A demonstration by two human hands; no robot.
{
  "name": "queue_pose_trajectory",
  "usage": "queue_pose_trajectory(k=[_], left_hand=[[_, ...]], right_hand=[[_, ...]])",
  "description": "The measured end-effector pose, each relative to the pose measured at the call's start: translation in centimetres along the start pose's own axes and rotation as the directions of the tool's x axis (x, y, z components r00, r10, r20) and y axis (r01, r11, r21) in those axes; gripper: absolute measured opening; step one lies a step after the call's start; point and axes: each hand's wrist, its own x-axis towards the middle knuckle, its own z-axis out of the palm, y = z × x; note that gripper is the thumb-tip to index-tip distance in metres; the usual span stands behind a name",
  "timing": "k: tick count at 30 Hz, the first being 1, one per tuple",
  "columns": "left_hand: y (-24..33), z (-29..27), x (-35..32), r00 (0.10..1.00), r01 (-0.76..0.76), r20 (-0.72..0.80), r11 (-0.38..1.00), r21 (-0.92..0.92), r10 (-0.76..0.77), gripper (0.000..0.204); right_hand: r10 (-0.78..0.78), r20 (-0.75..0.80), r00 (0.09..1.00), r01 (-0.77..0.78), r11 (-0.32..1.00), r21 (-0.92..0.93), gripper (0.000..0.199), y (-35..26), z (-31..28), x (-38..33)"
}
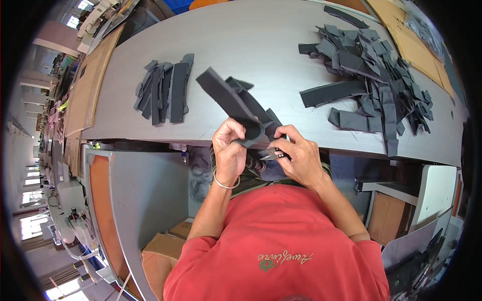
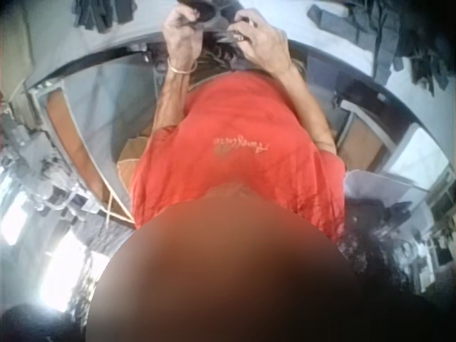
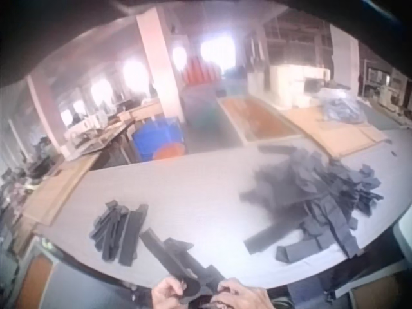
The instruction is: Manually trimming and cleaning excess material from grey foam components using a small picking tool.
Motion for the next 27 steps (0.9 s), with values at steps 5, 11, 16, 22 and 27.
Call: queue_pose_trajectory(k=[5,11,16,22,27], left_hand=[[0.3,-0.2,0.1,0.995,-0.070,0.075,0.987,0.146,0.060,0.020],[0.4,-0.4,0.0,0.993,-0.078,0.097,0.987,0.139,0.065,0.021],[0.9,-0.4,0.2,0.998,-0.015,0.054,0.998,0.064,0.012,0.019],[2.2,-2.7,2.7,0.998,0.039,-0.055,0.999,-0.014,-0.040,0.019],[6.7,-6.9,7.4,0.988,-0.108,-0.027,0.796,0.596,0.154,0.037]], right_hand=[[-0.023,-0.017,1.000,0.023,0.999,0.046,0.017,0.2,-0.2,-0.3],[-0.024,-0.056,0.998,0.033,0.986,0.163,0.020,0.2,-0.4,-0.2],[0.023,-0.012,1.000,-0.017,0.929,0.371,0.024,-0.1,-0.7,0.1],[0.013,-0.001,1.000,-0.010,0.857,0.516,0.024,0.7,-1.1,0.5],[0.147,-0.124,0.981,-0.091,0.922,0.375,0.017,3.5,-3.4,0.3]])
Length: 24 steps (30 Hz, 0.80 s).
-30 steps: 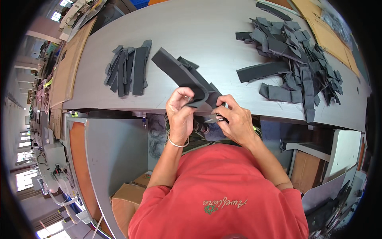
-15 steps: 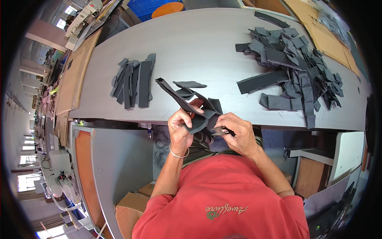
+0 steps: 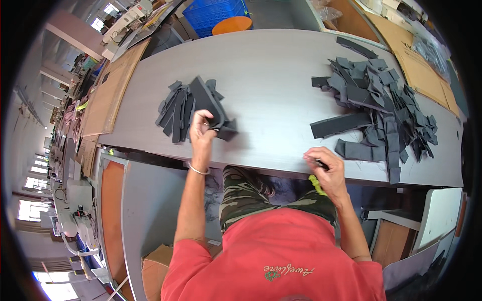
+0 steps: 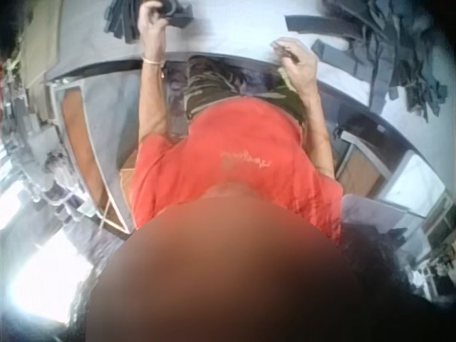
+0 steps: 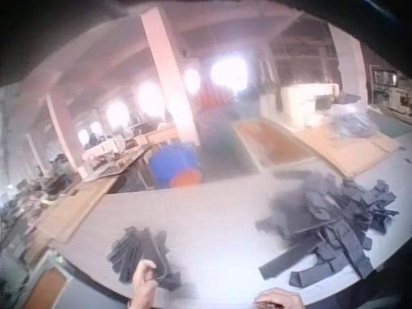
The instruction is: Manually trimming and cleaning excess material from grey foam components using a small picking tool.
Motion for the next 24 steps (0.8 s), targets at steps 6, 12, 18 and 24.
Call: queue_pose_trajectory(k=[6,12,18,24], left_hand=[[-0.4,-9.6,5.9,0.985,-0.171,0.142,0.570,0.804,0.096,0.065],[-1.5,-14.4,7.2,0.970,-0.121,0.180,0.316,0.941,-0.165,0.080],[2.2,-10.5,8.8,0.827,-0.099,0.079,-0.006,0.995,-0.557,0.079],[0.4,-15.3,8.6,0.984,-0.178,0.178,0.140,0.974,0.010,0.033]], right_hand=[[0.052,-0.202,0.978,-0.098,0.969,-0.225,0.015,2.4,-3.7,0.5],[0.053,-0.210,0.976,-0.133,0.912,-0.388,0.012,5.1,-4.0,-0.1],[0.045,-0.210,0.977,-0.148,0.851,-0.504,0.017,4.9,-4.7,-0.6],[-0.098,-0.428,0.899,-0.152,0.845,-0.512,0.028,2.4,-8.0,-0.1]])
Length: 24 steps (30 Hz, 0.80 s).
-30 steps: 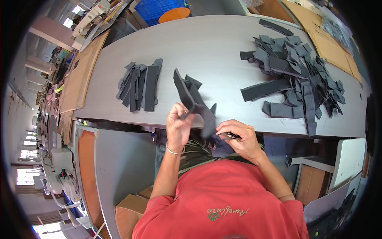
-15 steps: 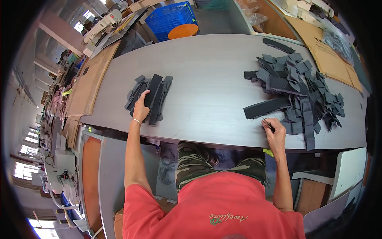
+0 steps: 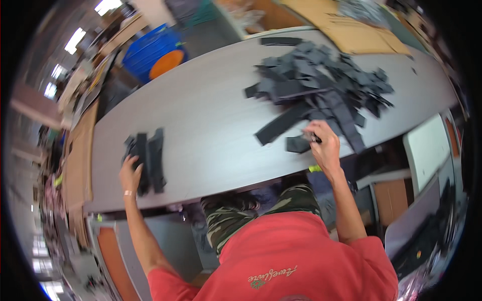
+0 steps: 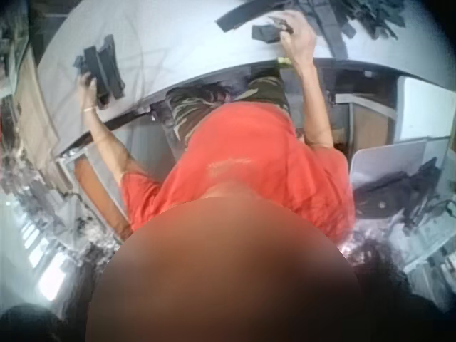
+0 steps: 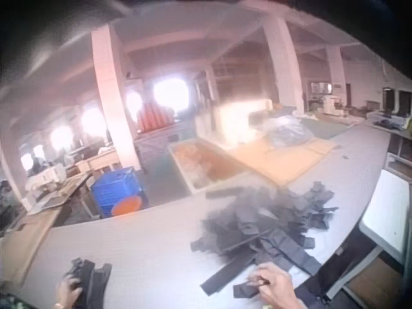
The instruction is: Manually trimming and cleaning excess material from grey foam components using a small picking tool.
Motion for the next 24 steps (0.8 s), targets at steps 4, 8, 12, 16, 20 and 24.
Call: queue_pose_trajectory(k=[4,8,12,16,20,24], left_hand=[[5.0,0.7,-0.7,0.994,-0.051,-0.106,0.991,-0.121,0.038,0.026],[11.9,3.2,-1.8,0.991,-0.125,-0.016,0.908,-0.399,0.129,0.023],[18.8,5.3,-3.3,0.926,-0.320,0.059,0.860,-0.397,0.372,0.025],[23.6,7.5,-4.5,0.883,-0.345,0.088,0.762,-0.548,0.462,0.024],[27.2,7.7,-4.9,0.815,-0.407,0.102,0.689,-0.600,0.570,0.024],[30.2,8.6,-4.8,0.832,-0.356,0.078,0.637,-0.684,0.549,0.029]], right_hand=[[0.188,-0.199,0.962,-0.242,0.922,-0.302,0.038,1.6,-3.4,1.4],[0.307,-0.103,0.946,-0.320,0.838,-0.442,0.058,4.5,-3.9,0.5],[0.417,-0.028,0.909,-0.388,0.818,-0.425,0.056,5.4,-3.6,0.7],[0.253,-0.115,0.961,-0.278,0.875,-0.398,0.058,6.1,-3.6,1.0],[0.407,-0.192,0.893,-0.448,0.774,-0.446,0.063,5.7,-4.9,1.6],[0.452,-0.156,0.879,-0.475,0.795,-0.376,0.059,4.8,-5.5,3.0]])
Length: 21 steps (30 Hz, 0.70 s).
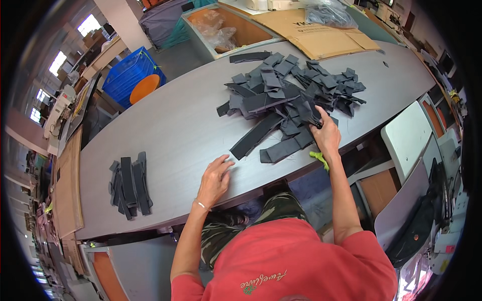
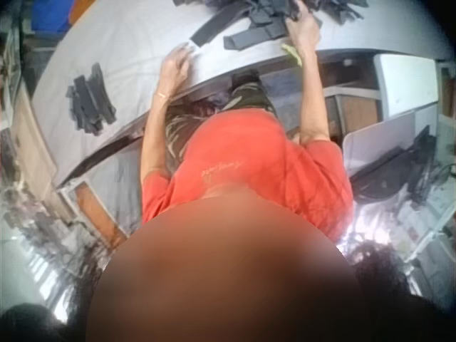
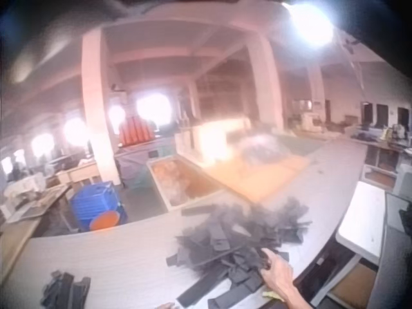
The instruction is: Manually trimming and cleaning excess material from grey foam components using a small picking tool.
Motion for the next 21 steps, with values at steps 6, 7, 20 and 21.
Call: queue_pose_trajectory(k=[6,7,20,21], left_hand=[[1.3,4.1,4.5,0.975,-0.169,-0.112,0.965,0.201,0.194,0.046],[1.5,4.6,4.9,0.975,-0.162,-0.118,0.965,0.204,0.189,0.046],[-2.8,0.1,5.9,0.896,0.283,-0.050,0.652,-0.704,-0.442,0.034],[-1.3,-1.6,5.5,0.867,0.232,0.111,0.196,-0.953,-0.486,0.030]], right_hand=[[-0.089,-0.011,0.996,0.064,0.616,0.785,0.035,-2.6,1.6,2.2],[-0.128,0.034,0.991,0.042,0.546,0.837,0.035,-4.7,0.8,1.5],[-0.384,-0.578,0.720,0.591,0.776,0.221,0.054,-6.9,7.1,3.3],[-0.384,-0.572,0.725,0.590,0.774,0.229,0.054,-6.8,7.2,3.1]])
